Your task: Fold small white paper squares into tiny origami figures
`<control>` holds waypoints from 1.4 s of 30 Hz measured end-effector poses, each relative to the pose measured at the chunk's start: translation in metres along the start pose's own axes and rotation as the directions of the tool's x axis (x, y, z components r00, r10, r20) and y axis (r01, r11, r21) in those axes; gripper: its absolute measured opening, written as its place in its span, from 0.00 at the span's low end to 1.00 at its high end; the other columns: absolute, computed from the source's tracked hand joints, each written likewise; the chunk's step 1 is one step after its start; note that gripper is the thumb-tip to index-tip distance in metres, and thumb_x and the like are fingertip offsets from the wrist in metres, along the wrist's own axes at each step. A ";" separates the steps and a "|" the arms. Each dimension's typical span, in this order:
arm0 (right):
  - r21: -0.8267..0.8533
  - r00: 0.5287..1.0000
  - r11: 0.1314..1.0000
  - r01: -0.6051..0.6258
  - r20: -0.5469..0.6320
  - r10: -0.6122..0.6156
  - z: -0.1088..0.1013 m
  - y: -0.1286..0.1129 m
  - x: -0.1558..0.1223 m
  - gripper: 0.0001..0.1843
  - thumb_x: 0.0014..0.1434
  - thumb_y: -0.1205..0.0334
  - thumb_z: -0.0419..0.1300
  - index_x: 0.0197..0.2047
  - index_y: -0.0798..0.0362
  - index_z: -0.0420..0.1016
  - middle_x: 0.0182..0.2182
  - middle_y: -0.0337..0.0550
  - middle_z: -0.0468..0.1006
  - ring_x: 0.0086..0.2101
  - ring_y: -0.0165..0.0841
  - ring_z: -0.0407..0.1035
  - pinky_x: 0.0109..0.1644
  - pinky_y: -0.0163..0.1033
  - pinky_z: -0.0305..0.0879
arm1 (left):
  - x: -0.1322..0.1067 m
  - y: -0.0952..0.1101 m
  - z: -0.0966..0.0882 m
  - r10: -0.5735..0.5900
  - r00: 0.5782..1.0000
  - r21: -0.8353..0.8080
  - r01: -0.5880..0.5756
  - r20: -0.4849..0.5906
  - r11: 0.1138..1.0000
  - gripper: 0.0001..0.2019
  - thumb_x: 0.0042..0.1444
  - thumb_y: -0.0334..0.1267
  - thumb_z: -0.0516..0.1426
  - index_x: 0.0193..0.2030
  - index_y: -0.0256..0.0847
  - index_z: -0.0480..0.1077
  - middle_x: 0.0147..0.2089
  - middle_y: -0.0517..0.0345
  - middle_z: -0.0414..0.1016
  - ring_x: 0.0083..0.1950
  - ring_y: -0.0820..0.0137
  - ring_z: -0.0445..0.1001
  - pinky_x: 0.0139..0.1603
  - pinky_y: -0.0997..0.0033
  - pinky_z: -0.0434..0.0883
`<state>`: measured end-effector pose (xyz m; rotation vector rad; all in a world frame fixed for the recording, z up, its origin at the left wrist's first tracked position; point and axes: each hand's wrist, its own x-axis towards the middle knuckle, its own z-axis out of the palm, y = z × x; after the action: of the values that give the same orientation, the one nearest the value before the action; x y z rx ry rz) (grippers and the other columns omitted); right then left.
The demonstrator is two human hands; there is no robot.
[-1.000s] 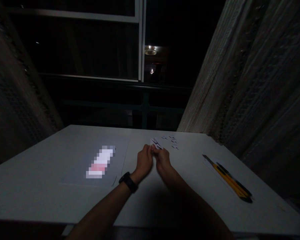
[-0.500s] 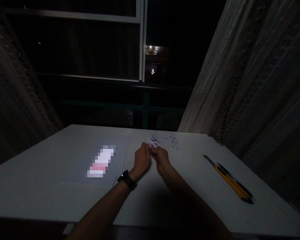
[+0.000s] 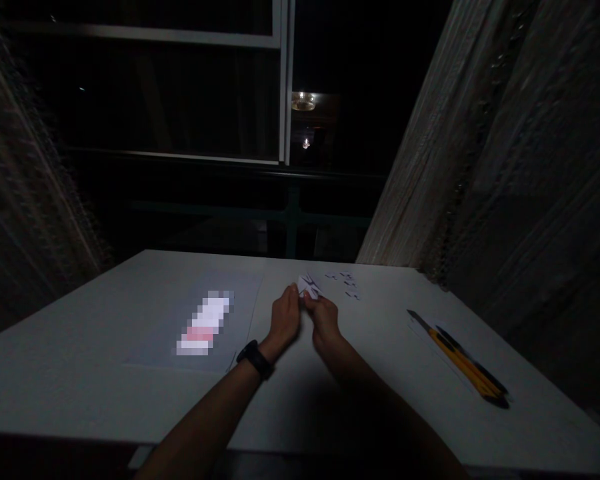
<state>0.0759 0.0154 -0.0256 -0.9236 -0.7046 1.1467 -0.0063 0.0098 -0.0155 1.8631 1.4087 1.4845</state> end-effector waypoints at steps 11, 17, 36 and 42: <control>-0.043 1.000 0.999 0.024 0.017 -0.023 0.003 -0.005 -0.001 0.13 0.38 0.59 0.66 0.28 0.59 0.76 0.24 0.43 0.78 0.29 0.33 0.69 0.35 0.34 0.62 | 0.006 -0.002 0.001 -0.002 0.999 0.143 -0.005 0.050 0.990 0.13 0.60 0.41 0.42 0.27 0.41 0.59 0.24 0.60 0.65 0.24 0.72 0.64 0.26 0.73 0.56; -0.035 0.999 0.999 0.038 0.024 -0.037 0.003 -0.005 -0.001 0.13 0.38 0.61 0.65 0.30 0.59 0.76 0.27 0.43 0.78 0.29 0.32 0.69 0.36 0.35 0.62 | 0.004 -0.002 0.003 -0.010 0.998 0.156 -0.001 0.068 0.988 0.13 0.60 0.42 0.41 0.28 0.41 0.58 0.23 0.60 0.64 0.23 0.72 0.63 0.24 0.73 0.55; 0.143 0.991 0.984 -0.110 0.095 0.097 0.004 -0.016 0.001 0.15 0.33 0.68 0.66 0.29 0.56 0.75 0.30 0.42 0.78 0.32 0.33 0.70 0.36 0.36 0.66 | 0.001 -0.002 -0.001 0.081 0.995 0.252 -0.092 0.057 0.963 0.13 0.61 0.41 0.40 0.30 0.41 0.59 0.24 0.58 0.67 0.24 0.70 0.67 0.26 0.72 0.57; 0.169 0.997 0.983 -0.075 0.033 0.071 0.003 -0.013 0.002 0.12 0.33 0.70 0.66 0.27 0.57 0.74 0.26 0.41 0.77 0.29 0.33 0.70 0.32 0.36 0.66 | -0.003 -0.002 0.000 0.113 0.990 0.231 -0.130 0.087 0.964 0.12 0.61 0.41 0.41 0.31 0.41 0.60 0.24 0.58 0.68 0.24 0.70 0.67 0.26 0.72 0.57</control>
<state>0.0798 0.0166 -0.0132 -0.7957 -0.5881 1.2661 -0.0070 0.0083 -0.0189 2.1606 1.5169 1.3354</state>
